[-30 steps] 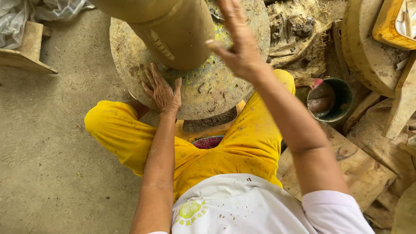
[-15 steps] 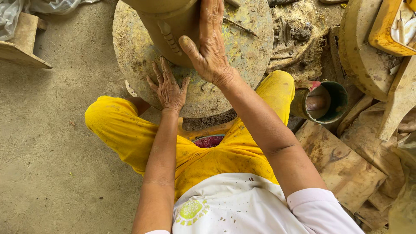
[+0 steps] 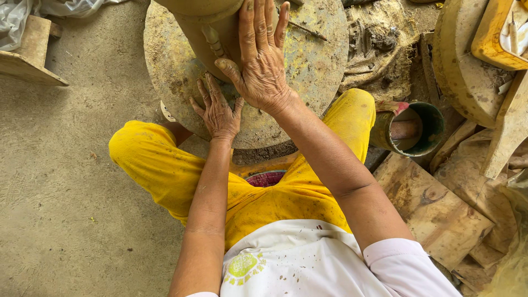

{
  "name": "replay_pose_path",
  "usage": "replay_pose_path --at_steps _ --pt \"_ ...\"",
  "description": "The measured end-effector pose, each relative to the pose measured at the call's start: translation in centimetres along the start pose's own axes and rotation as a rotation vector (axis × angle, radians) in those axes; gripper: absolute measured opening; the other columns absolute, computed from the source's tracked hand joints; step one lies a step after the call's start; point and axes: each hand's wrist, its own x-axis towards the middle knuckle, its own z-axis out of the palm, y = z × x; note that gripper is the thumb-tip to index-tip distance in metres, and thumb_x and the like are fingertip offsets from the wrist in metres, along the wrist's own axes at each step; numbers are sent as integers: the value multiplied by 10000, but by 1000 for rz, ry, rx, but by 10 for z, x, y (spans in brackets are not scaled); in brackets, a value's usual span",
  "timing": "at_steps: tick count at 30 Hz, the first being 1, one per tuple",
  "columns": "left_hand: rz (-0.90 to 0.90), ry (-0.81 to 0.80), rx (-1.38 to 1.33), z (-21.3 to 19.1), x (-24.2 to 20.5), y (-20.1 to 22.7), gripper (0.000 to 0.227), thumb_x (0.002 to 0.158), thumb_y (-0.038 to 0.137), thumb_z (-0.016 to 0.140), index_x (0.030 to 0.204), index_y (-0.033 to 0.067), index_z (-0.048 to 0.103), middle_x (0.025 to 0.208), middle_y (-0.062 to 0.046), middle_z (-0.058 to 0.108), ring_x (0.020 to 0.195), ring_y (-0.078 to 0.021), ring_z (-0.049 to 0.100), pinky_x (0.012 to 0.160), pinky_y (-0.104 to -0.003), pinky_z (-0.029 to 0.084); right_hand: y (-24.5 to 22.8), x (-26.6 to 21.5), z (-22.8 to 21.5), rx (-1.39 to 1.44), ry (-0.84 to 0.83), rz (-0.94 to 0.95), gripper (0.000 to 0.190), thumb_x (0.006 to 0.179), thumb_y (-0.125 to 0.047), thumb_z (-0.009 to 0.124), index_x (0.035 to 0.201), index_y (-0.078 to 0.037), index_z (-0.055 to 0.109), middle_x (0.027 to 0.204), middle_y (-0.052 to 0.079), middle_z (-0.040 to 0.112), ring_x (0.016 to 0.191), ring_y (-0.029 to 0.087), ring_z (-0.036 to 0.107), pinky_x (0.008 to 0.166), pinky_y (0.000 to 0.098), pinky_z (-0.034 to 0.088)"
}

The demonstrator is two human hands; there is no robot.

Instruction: The person shapes a tall clay cylinder on a spinning pottery wheel by hand, using their fingers and a sponge to smooth and refine the walls while adding water from a small container.

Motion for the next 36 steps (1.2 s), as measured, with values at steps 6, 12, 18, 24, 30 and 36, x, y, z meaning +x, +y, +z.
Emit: replay_pose_path --at_steps 6,12,18,24,30,36 --pt "-17 -20 23 2 0 2 1016 994 786 330 1668 99 3 1764 -84 86 1626 -307 33 1252 -661 -41 18 7 13 223 -9 161 915 1088 -761 246 1657 -122 -78 1736 154 -36 1599 288 -72 1327 436 -38" --pt "-34 -27 -8 0 -3 4 1031 995 777 389 1660 95 -5 1757 -66 99 1625 -304 35 1254 -659 -27 51 15 4 358 -241 306 932 1047 -815 215 1684 -154 55 1770 168 115 1631 287 57 1377 402 109" --pt "-29 -24 3 -3 -1 8 1043 996 762 431 1653 80 -5 1754 -91 96 1613 -311 29 1232 -680 -29 25 10 13 223 -89 175 969 1045 -799 202 1655 -120 -123 1743 179 -60 1600 313 -89 1350 441 -35" --pt "-54 -115 117 -2 0 6 1122 891 722 512 1640 70 -11 1740 -99 68 1601 -305 22 1224 -653 -24 -9 0 15 143 27 74 980 1022 -806 191 1647 -166 -211 1719 84 -208 1571 213 -174 1316 419 -121" --pt "-12 -2 37 3 1 2 1048 1000 740 493 1648 89 -11 1747 -86 73 1609 -303 24 1237 -664 -38 2 -7 21 377 95 218 918 1019 -802 194 1672 -245 -132 1719 33 -155 1586 179 -156 1322 434 -149" --pt "-14 -24 45 1 1 1 1016 1019 725 482 1655 104 -11 1754 -67 79 1616 -294 20 1256 -646 -36 17 -8 24 573 -26 356 880 1060 -815 187 1700 -247 -20 1736 51 -87 1619 237 -130 1363 427 -60"
